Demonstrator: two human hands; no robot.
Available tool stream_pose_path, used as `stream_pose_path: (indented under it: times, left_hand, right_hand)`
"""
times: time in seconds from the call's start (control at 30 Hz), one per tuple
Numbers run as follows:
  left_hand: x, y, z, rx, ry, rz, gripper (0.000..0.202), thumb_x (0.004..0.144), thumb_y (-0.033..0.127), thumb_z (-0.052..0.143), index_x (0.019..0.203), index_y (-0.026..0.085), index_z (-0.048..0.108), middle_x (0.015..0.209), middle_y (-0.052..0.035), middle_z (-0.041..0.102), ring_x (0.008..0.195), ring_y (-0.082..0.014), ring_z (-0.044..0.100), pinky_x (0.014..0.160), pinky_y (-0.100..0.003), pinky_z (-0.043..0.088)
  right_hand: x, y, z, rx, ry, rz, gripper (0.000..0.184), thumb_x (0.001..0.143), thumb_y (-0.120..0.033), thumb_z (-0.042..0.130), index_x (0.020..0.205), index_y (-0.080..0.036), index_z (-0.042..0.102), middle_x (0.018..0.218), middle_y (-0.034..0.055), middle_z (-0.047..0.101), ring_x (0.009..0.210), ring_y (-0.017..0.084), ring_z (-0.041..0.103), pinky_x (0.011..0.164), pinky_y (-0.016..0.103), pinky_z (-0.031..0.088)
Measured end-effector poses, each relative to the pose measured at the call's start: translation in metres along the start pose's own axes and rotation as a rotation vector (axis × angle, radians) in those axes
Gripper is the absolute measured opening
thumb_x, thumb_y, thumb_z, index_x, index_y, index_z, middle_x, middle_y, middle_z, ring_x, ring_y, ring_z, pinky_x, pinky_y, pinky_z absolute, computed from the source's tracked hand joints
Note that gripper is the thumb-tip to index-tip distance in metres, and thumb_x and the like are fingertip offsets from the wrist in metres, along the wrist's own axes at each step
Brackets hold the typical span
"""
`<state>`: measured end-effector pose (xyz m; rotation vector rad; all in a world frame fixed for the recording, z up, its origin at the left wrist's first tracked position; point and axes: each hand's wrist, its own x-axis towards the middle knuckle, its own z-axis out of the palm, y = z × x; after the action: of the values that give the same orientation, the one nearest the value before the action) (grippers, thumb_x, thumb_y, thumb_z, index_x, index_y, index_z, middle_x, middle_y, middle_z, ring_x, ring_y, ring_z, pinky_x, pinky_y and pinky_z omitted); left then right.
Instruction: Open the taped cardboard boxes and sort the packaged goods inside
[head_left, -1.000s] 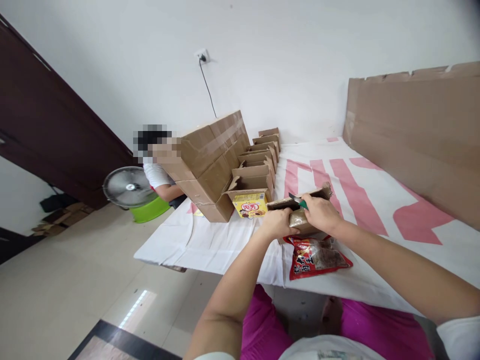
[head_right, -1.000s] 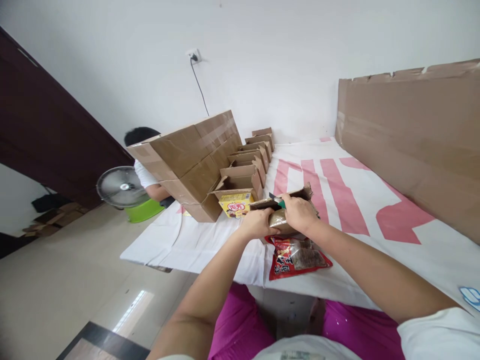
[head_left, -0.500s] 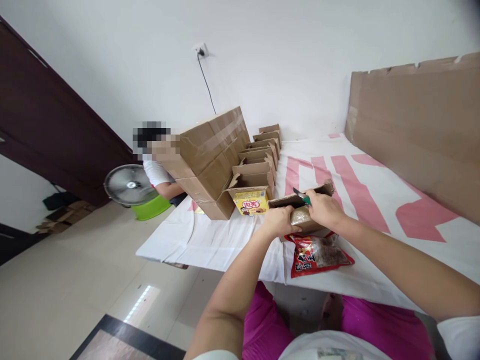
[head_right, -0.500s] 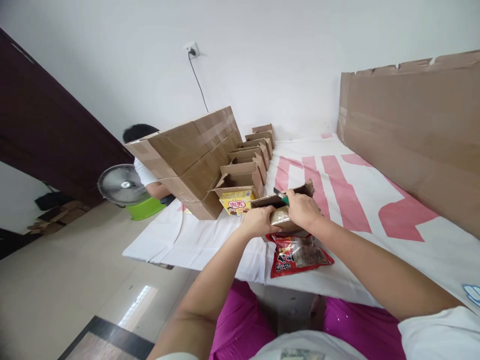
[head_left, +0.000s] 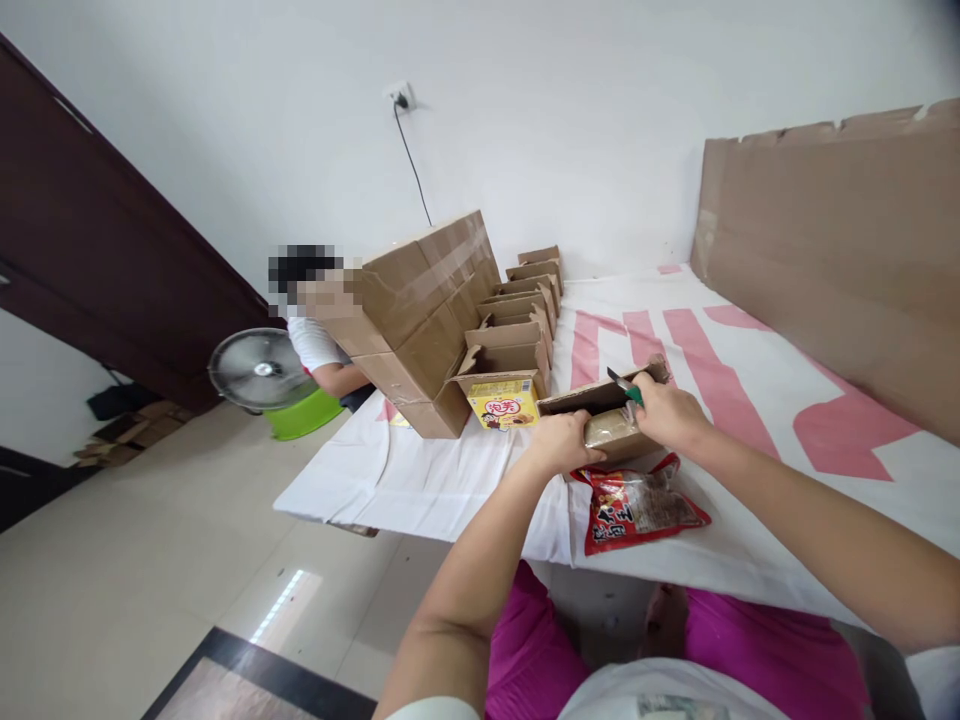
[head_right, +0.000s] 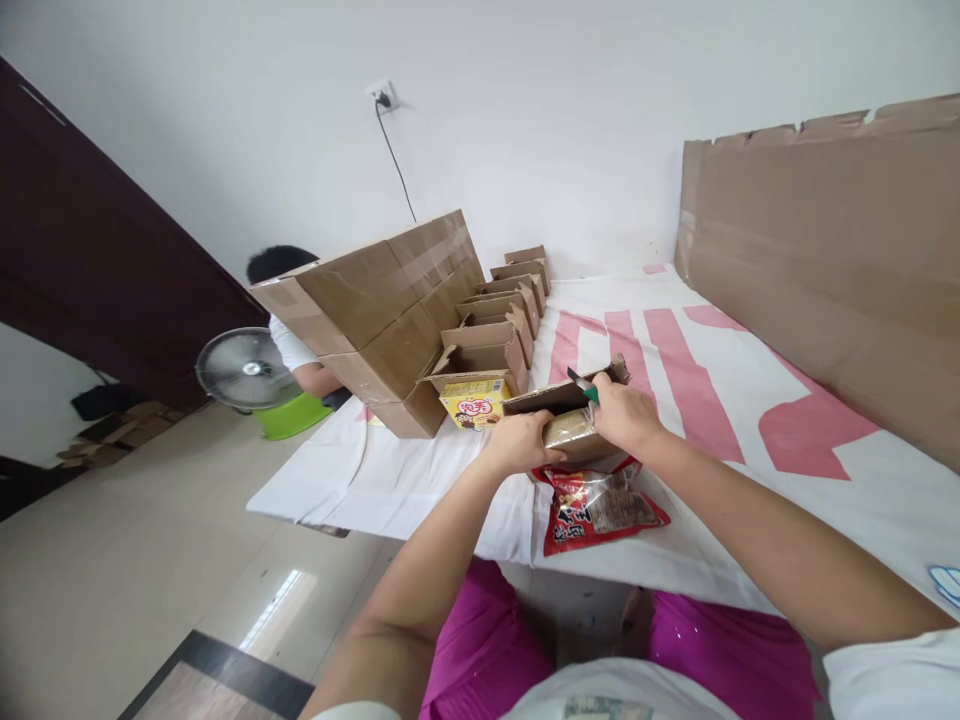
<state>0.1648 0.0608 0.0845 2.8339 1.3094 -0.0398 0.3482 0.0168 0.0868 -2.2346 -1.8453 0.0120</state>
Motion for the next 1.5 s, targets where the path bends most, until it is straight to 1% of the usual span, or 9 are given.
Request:
stream_pose_path:
  times: [0.47, 0.63, 0.77, 0.83, 0.97, 1.1, 1.23, 1.33, 1.5]
  left_hand:
    - [0.000, 0.003, 0.001, 0.016, 0.008, 0.018, 0.061, 0.073, 0.063, 0.065, 0.117, 0.021, 0.061, 0.105, -0.0113, 0.074, 0.097, -0.0315, 0.070, 0.081, -0.038, 0.055]
    - [0.002, 0.002, -0.001, 0.011, -0.004, 0.032, 0.061, 0.073, 0.064, 0.065, 0.117, 0.021, 0.061, 0.106, -0.0114, 0.074, 0.098, -0.0314, 0.070, 0.081, -0.037, 0.054]
    - [0.003, -0.001, -0.002, 0.001, -0.044, 0.032, 0.061, 0.074, 0.061, 0.066, 0.120, 0.021, 0.059, 0.111, -0.0117, 0.072, 0.100, -0.0304, 0.069, 0.085, -0.036, 0.053]
    - [0.003, -0.003, -0.003, -0.019, -0.038, 0.063, 0.074, 0.072, 0.062, 0.069, 0.129, 0.018, 0.053, 0.121, -0.0135, 0.068, 0.109, -0.0311, 0.065, 0.092, -0.037, 0.050]
    - [0.001, 0.001, -0.008, -0.042, 0.087, 0.142, 0.099, 0.071, 0.069, 0.066, 0.146, 0.015, 0.032, 0.141, -0.0173, 0.052, 0.126, -0.0339, 0.053, 0.104, -0.042, 0.042]
    - [0.005, 0.016, -0.015, 0.019, 0.287, 0.253, 0.055, 0.092, 0.044, 0.051, 0.142, 0.024, 0.040, 0.141, -0.0100, 0.052, 0.127, -0.0269, 0.050, 0.106, -0.041, 0.038]
    - [0.021, 0.027, -0.017, 0.087, 0.237, 0.369, 0.030, 0.093, 0.023, 0.048, 0.118, 0.025, 0.064, 0.127, -0.0079, 0.061, 0.119, -0.0243, 0.053, 0.103, -0.039, 0.042]
    - [0.031, 0.027, -0.011, 0.018, 0.192, 0.321, 0.024, 0.093, 0.022, 0.047, 0.097, 0.021, 0.070, 0.106, -0.0080, 0.067, 0.104, -0.0214, 0.059, 0.094, -0.033, 0.047]
    - [0.032, 0.025, 0.001, -0.110, 0.259, 0.203, 0.023, 0.093, 0.018, 0.044, 0.093, 0.020, 0.067, 0.100, -0.0060, 0.066, 0.094, -0.0179, 0.062, 0.083, -0.028, 0.049]
  right_hand:
    - [-0.016, 0.015, 0.010, 0.083, 0.107, 0.048, 0.031, 0.083, -0.023, 0.051, 0.114, -0.018, 0.054, 0.097, 0.0114, 0.070, 0.087, 0.026, 0.066, 0.070, 0.032, 0.043]
    - [-0.012, 0.018, 0.004, 0.571, 0.104, 0.006, 0.019, 0.083, -0.033, 0.054, 0.097, -0.021, 0.056, 0.090, 0.0052, 0.070, 0.078, 0.019, 0.064, 0.072, 0.031, 0.048]
    - [-0.016, 0.030, -0.006, 0.918, -0.025, -0.107, 0.031, 0.085, -0.051, 0.050, 0.089, -0.021, 0.054, 0.087, 0.0038, 0.071, 0.065, 0.015, 0.062, 0.066, 0.030, 0.049]
    - [-0.018, 0.041, -0.008, 0.819, 0.022, -0.072, 0.032, 0.084, -0.051, 0.052, 0.092, -0.021, 0.057, 0.087, 0.0045, 0.071, 0.070, 0.017, 0.064, 0.067, 0.030, 0.049]
    - [-0.021, 0.062, 0.001, 0.470, 0.068, -0.046, 0.026, 0.076, -0.031, 0.064, 0.101, -0.022, 0.063, 0.102, 0.0044, 0.072, 0.090, 0.021, 0.066, 0.077, 0.031, 0.049]
    - [-0.022, 0.065, 0.013, 0.356, 0.063, -0.075, 0.029, 0.078, -0.025, 0.061, 0.107, -0.020, 0.064, 0.108, 0.0063, 0.071, 0.096, 0.022, 0.066, 0.079, 0.030, 0.048]
    - [-0.026, 0.063, 0.015, 0.325, 0.070, -0.103, 0.029, 0.079, -0.024, 0.061, 0.107, -0.020, 0.063, 0.108, 0.0061, 0.070, 0.096, 0.022, 0.065, 0.080, 0.030, 0.048]
    - [-0.032, 0.066, 0.012, 0.289, 0.062, -0.165, 0.037, 0.083, -0.032, 0.061, 0.118, -0.020, 0.059, 0.118, 0.0072, 0.067, 0.102, 0.023, 0.064, 0.081, 0.032, 0.048]
    - [-0.041, 0.066, -0.004, 0.057, 0.019, -0.296, 0.040, 0.094, -0.044, 0.045, 0.128, -0.025, 0.054, 0.120, 0.0104, 0.059, 0.086, 0.022, 0.065, 0.070, 0.034, 0.048]
